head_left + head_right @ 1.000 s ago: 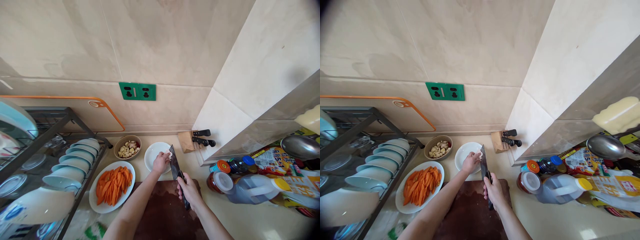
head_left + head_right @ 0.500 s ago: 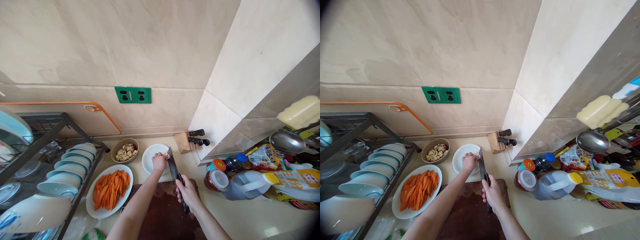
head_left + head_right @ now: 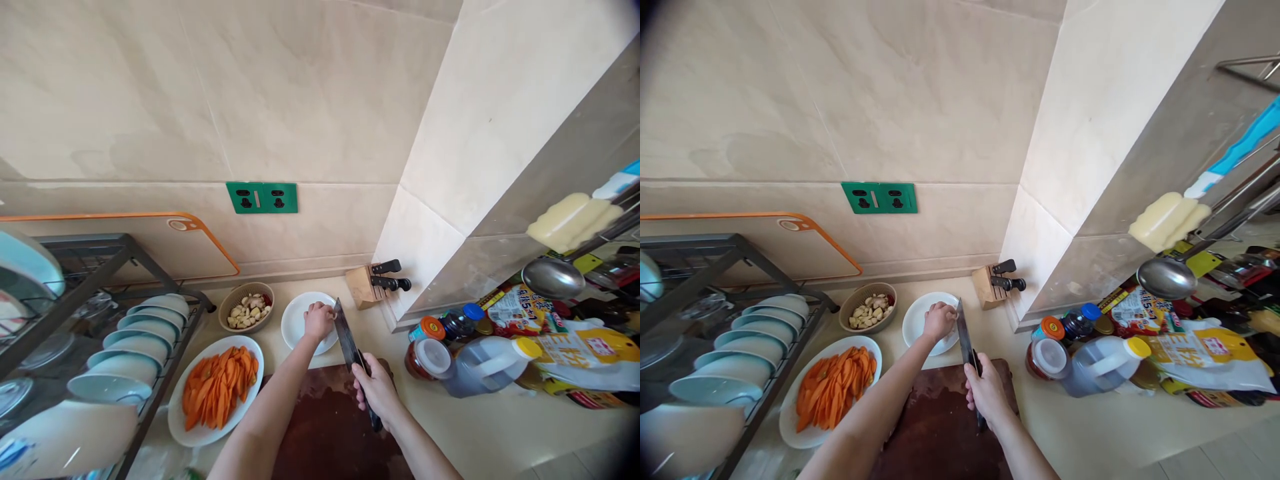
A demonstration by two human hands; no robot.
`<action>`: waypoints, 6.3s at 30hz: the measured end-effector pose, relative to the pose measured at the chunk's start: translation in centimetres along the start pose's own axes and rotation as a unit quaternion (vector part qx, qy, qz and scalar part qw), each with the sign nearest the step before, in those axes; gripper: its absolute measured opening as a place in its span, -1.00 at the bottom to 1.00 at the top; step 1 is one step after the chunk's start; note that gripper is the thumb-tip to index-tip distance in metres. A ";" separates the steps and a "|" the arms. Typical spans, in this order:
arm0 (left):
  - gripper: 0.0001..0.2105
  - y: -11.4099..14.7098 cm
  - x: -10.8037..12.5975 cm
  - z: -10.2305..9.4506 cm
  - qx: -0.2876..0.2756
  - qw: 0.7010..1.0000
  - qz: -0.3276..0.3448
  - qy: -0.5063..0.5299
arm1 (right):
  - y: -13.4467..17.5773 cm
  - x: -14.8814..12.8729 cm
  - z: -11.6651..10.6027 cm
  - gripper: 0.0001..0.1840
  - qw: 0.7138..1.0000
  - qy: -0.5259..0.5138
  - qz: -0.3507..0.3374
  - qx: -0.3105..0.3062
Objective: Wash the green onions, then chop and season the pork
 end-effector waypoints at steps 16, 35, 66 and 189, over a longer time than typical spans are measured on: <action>-0.80 4.3 -4.2 -2.8 0.058 0.997 -0.040 0.010 | 2.0 1.2 -2.0 -0.57 0.996 0.078 -0.052 -0.007; -0.72 18.1 -8.7 -4.6 0.134 0.947 -0.279 -0.086 | 2.9 3.5 -9.6 -0.36 0.982 0.048 -0.058 -0.170; -0.84 29.0 1.2 4.5 0.110 0.991 -0.070 0.014 | 4.3 12.5 -12.9 -0.51 0.923 0.348 -0.111 -0.123; -0.73 27.1 1.9 3.7 0.060 0.997 0.006 0.050 | 7.5 8.0 -2.5 -0.85 0.853 0.452 -0.172 -0.193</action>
Point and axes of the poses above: each hand's wrist, its own y-axis away from the middle knuckle, its own z-axis out of the palm, x = y × z, the point moved 9 cm from there along -y, towards the middle knuckle, and after that the axes turned 5 degrees about y, right-handed, at the moved point
